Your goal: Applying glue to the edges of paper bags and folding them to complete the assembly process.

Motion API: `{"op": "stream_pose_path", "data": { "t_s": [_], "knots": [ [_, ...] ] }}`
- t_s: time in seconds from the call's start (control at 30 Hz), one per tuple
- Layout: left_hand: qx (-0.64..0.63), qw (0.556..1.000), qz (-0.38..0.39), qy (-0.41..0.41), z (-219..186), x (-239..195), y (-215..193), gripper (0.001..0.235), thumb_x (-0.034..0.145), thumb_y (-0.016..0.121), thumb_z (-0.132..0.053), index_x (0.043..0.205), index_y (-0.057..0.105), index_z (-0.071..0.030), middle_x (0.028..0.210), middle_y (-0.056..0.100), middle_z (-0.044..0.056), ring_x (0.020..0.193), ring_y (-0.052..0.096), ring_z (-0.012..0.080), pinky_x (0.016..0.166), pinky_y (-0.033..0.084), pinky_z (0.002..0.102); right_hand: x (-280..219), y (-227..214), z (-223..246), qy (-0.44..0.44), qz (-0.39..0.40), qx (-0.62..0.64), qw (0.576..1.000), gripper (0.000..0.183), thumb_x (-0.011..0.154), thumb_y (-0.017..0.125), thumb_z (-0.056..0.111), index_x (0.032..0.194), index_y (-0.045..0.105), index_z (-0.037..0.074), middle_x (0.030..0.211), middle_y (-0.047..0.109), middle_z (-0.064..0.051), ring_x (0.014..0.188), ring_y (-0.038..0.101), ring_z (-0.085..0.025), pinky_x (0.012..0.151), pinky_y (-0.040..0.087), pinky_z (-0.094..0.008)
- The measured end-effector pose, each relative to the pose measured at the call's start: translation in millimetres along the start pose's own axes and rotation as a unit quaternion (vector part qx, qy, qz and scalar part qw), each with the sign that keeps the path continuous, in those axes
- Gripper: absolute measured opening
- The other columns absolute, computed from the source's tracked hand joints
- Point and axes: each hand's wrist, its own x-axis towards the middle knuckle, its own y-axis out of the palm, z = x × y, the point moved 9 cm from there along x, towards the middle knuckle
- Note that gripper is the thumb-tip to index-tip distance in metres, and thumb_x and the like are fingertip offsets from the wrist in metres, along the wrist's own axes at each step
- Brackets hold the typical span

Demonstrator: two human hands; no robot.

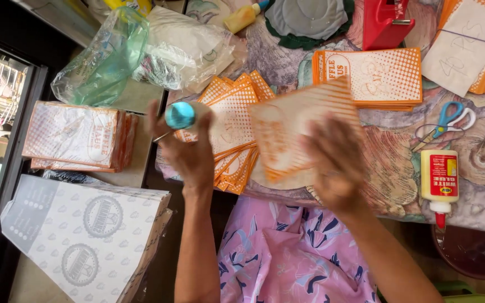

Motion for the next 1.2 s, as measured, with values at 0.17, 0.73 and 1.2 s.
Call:
{"op": "stream_pose_path", "data": {
  "t_s": [0.17, 0.73, 1.2],
  "knots": [
    [-0.066, 0.994, -0.068, 0.055, -50.6, 19.4, -54.3, 0.090, 0.096, 0.094, -0.007, 0.157, 0.028, -0.013, 0.139, 0.065, 0.021, 0.133, 0.065, 0.0352, 0.116, 0.049, 0.047, -16.2, 129.5, 29.6, -0.037, 0.142, -0.065, 0.987, 0.050, 0.095, 0.049, -0.003, 0.137, 0.068, 0.016, 0.145, 0.063, -0.009, 0.145, 0.046, -0.036, 0.121, 0.030, -0.059],
    [-0.043, 0.996, -0.014, 0.083, -61.3, -28.9, 4.5, 0.086, 0.088, 0.091, -0.011, 0.155, 0.037, -0.009, 0.152, 0.046, 0.018, 0.144, 0.045, 0.0398, 0.119, 0.041, 0.055, -62.5, -4.8, -163.3, 0.125, 0.219, -0.197, 0.947, 0.048, 0.089, 0.067, -0.017, 0.132, 0.073, 0.001, 0.124, 0.075, -0.024, 0.138, 0.056, -0.047, 0.117, 0.031, -0.065],
    [-0.063, 0.840, 0.337, 0.420, -147.9, -182.2, 73.6, 0.018, 0.091, 0.075, -0.010, 0.108, 0.077, -0.002, 0.096, 0.078, 0.019, 0.099, 0.076, 0.0338, 0.086, 0.060, 0.043, -81.9, -29.0, -30.2, 0.166, 0.232, -0.126, 0.950, 0.023, 0.081, 0.078, 0.004, 0.104, 0.078, 0.008, 0.110, 0.075, -0.009, 0.108, 0.068, -0.030, 0.091, 0.052, -0.043]
  ]
}}
